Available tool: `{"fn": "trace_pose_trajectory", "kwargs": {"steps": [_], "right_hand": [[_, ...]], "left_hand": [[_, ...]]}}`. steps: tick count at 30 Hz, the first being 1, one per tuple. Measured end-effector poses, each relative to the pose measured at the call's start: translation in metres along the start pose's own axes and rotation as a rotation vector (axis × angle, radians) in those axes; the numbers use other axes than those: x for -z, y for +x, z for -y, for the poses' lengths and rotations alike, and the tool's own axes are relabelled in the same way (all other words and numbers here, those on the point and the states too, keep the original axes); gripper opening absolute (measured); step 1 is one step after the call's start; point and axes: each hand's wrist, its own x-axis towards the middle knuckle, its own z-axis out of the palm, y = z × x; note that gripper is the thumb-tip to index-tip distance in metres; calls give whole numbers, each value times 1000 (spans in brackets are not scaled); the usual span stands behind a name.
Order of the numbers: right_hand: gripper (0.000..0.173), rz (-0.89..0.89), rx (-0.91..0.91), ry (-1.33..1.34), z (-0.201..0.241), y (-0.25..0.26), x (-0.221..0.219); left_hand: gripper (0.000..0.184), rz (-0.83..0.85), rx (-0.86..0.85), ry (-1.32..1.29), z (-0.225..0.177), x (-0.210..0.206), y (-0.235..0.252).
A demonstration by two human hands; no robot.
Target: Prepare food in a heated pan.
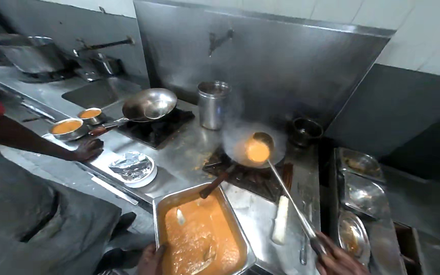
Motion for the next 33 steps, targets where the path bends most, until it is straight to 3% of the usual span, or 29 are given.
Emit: {"fn": "trace_pose_trajectory", "kwargs": {"steps": [5,8,11,13,17,20,22,26,30,33], "right_hand": [[59,-304,62,-875,17,99,2],[54,-366,135,-1100,37,84,-2],[52,-304,37,-1236,64,66,-14],[48,-242,-21,-1310,68,81,-21],[48,-233,-60,-1241,40,135,-31],[45,-346,2,-741,11,145,-34],[44,-418,11,-427,0,138,-42],[44,-495,30,-505,-7,166,-42],[47,-358,-21,-487,3,212,-45],[49,-235,3,-763,11,198,-45]], "left_hand": [[16,38,-19,6,1,3,5],[23,63,19,1,-1,6,6],[27,39,48,-5,-1,6,3],[27,39,49,-3,-1,4,6],[21,80,8,-36,-5,3,11],[16,117,-3,-84,-4,4,20],[24,123,25,-65,-7,5,21],[25,132,47,6,-5,6,24],[20,149,36,-40,-5,4,30],[20,163,54,-70,-7,5,33]]}}
